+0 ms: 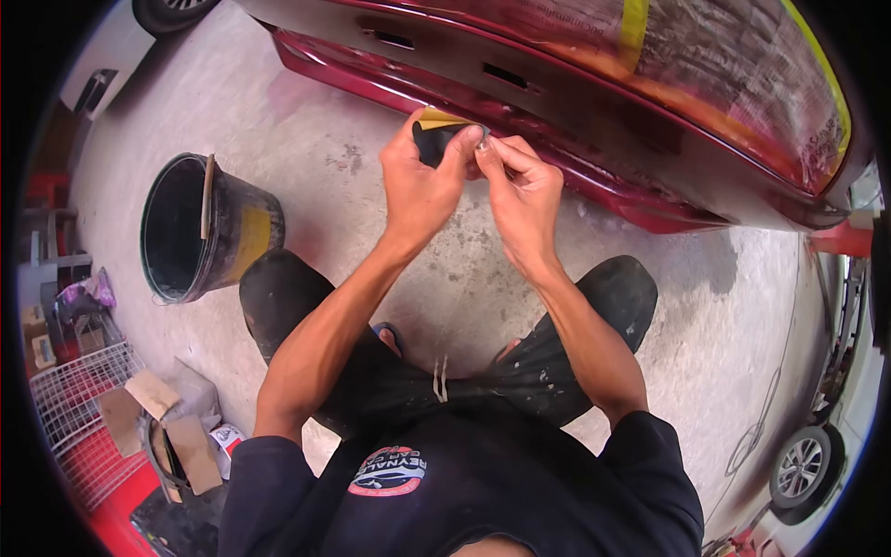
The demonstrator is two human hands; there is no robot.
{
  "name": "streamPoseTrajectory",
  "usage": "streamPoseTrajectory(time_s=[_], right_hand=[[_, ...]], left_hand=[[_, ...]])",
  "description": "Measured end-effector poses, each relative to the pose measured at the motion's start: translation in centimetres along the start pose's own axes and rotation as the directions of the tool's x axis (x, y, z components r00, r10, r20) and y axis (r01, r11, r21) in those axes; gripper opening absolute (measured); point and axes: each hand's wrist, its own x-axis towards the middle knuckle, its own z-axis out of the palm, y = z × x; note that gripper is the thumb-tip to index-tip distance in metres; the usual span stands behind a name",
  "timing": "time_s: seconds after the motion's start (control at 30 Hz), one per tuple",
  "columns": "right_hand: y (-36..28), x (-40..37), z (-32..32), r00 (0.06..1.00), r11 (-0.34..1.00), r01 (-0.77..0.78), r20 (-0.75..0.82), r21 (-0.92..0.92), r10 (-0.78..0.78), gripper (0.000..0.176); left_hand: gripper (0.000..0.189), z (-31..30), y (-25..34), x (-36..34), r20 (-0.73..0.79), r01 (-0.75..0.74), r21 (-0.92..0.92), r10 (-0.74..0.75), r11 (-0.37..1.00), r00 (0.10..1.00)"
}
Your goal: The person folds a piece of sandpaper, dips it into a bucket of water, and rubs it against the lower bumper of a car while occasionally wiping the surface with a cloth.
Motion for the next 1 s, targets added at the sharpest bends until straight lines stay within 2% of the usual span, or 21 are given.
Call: streamPoseTrajectory(time_s=[0.17,0.27,0.43,0.53,0.63,0.73,0.83,0.93,1.0], right_hand=[[0.5,0.1,-0.6,0.999,0.999,-0.011,0.031,-0.037,0.012,0.017],[-0.3,0.1,0.0,0.997,0.994,-0.079,-0.008,0.070,0.080,0.017],[0.3,0.3,-0.4,0.993,0.988,-0.115,0.008,0.102,0.115,0.018],[0.0,0.2,-0.1,0.991,0.983,-0.134,-0.007,0.122,0.136,0.018],[-0.1,0.3,0.0,0.991,0.983,-0.132,0.001,0.125,0.133,0.018],[0.4,0.4,-0.5,0.988,0.982,-0.153,0.021,0.114,0.152,0.019],[0.3,0.3,-0.3,0.990,0.980,-0.144,0.018,0.134,0.143,0.019],[0.2,0.1,0.1,0.993,0.982,-0.115,-0.009,0.151,0.117,0.018],[0.4,0.2,0.1,0.993,0.983,-0.113,-0.014,0.146,0.116,0.018]], left_hand=[[0.013,0.0,-0.4,-0.2,0.007,0.006,-0.014,-0.006,1.000,1.000],[0.012,-0.1,-0.6,0.2,0.010,0.022,-0.043,-0.021,0.999,1.000],[0.011,0.0,-1.1,0.0,0.020,0.019,-0.038,-0.018,0.999,1.000],[0.011,0.2,-0.7,0.4,-0.004,0.027,-0.098,-0.027,0.995,1.000],[0.012,0.1,-0.9,0.2,-0.017,0.022,-0.042,-0.022,0.999,1.000],[0.012,0.0,-0.7,-0.4,0.006,-0.052,0.088,0.051,0.995,0.999],[0.011,-0.2,-1.2,0.2,-0.003,0.015,0.012,-0.015,1.000,1.000],[0.011,0.0,-0.9,0.2,-0.034,0.009,-0.040,-0.010,0.999,0.999],[0.011,0.0,-1.1,-0.4,-0.021,-0.030,0.034,0.031,0.999,0.999]])
